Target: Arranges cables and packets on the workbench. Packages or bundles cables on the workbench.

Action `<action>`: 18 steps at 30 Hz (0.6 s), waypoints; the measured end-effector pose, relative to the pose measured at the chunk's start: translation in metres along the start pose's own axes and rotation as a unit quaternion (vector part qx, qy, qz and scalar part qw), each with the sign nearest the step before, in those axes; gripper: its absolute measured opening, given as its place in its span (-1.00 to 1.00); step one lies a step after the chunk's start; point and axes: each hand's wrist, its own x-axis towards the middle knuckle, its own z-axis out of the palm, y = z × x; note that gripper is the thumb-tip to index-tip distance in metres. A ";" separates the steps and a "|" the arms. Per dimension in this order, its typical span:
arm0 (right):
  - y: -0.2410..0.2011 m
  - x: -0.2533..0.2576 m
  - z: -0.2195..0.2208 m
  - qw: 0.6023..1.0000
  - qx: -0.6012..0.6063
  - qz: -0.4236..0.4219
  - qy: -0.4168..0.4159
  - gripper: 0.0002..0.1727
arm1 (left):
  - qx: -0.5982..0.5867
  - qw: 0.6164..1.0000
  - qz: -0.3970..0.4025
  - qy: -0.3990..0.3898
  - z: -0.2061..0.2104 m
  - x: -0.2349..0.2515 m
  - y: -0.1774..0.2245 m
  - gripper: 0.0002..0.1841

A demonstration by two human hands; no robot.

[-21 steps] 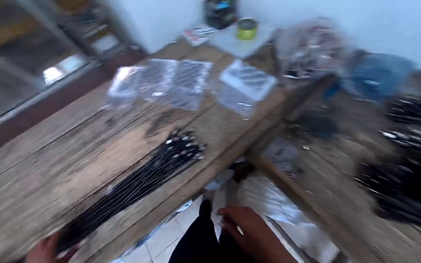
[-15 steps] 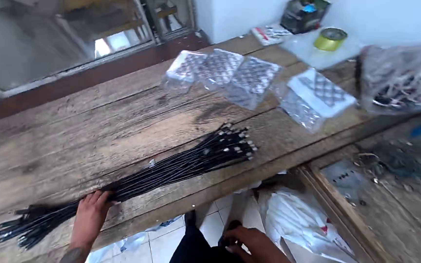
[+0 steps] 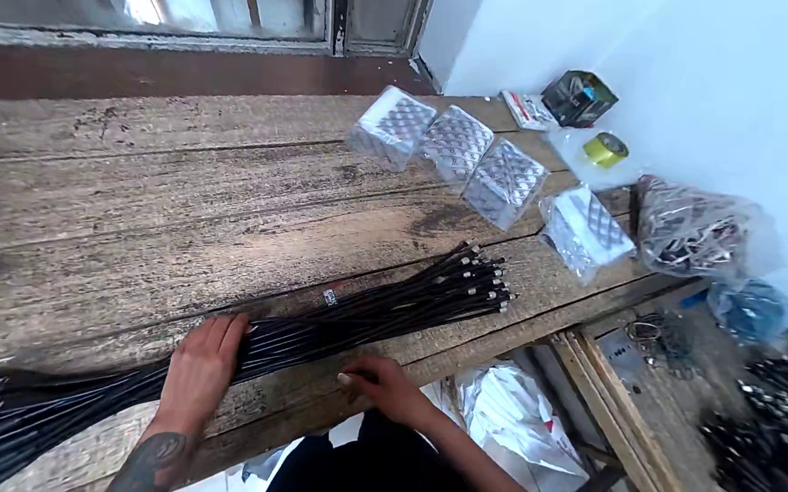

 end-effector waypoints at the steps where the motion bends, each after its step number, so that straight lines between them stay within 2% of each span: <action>1: -0.005 0.003 -0.004 0.999 0.030 0.019 0.012 -0.61 | -0.031 0.999 -0.011 0.000 -0.011 0.005 0.004 -0.68; 3: -0.010 0.003 -0.022 0.995 0.030 0.048 0.084 -0.60 | -0.091 0.995 -0.034 -0.023 -0.032 0.004 0.010 -0.62; 5: -0.007 0.000 -0.057 0.969 -0.094 0.045 0.226 -0.65 | -0.139 0.988 -0.048 -0.056 -0.035 -0.015 0.008 -0.58; 7: 0.003 -0.003 -0.105 0.897 -0.258 -0.001 0.359 -0.74 | -0.173 0.980 -0.064 -0.081 -0.026 -0.042 0.006 -0.61; 8: 0.007 -0.003 -0.129 0.865 -0.313 -0.025 0.393 -0.74 | -0.177 0.978 -0.069 -0.086 -0.022 -0.051 0.005 -0.65; 9: 0.011 -0.002 -0.151 0.847 -0.348 -0.045 0.399 -0.70 | -0.175 0.978 -0.075 -0.087 -0.018 -0.056 0.004 -0.68; 12: 0.023 0.009 -0.194 0.844 -0.403 -0.084 0.345 -0.56 | -0.159 0.980 -0.092 -0.077 -0.017 -0.052 0.013 -0.68; 16: 0.033 0.028 -0.205 0.837 -0.416 -0.177 0.308 -0.81 | -0.151 0.984 -0.088 -0.029 -0.011 -0.023 0.050 -0.64; 18: 0.036 0.029 -0.210 0.850 -0.386 -0.200 0.298 -0.88 | -0.158 0.985 -0.066 -0.031 0.006 -0.009 0.072 -0.65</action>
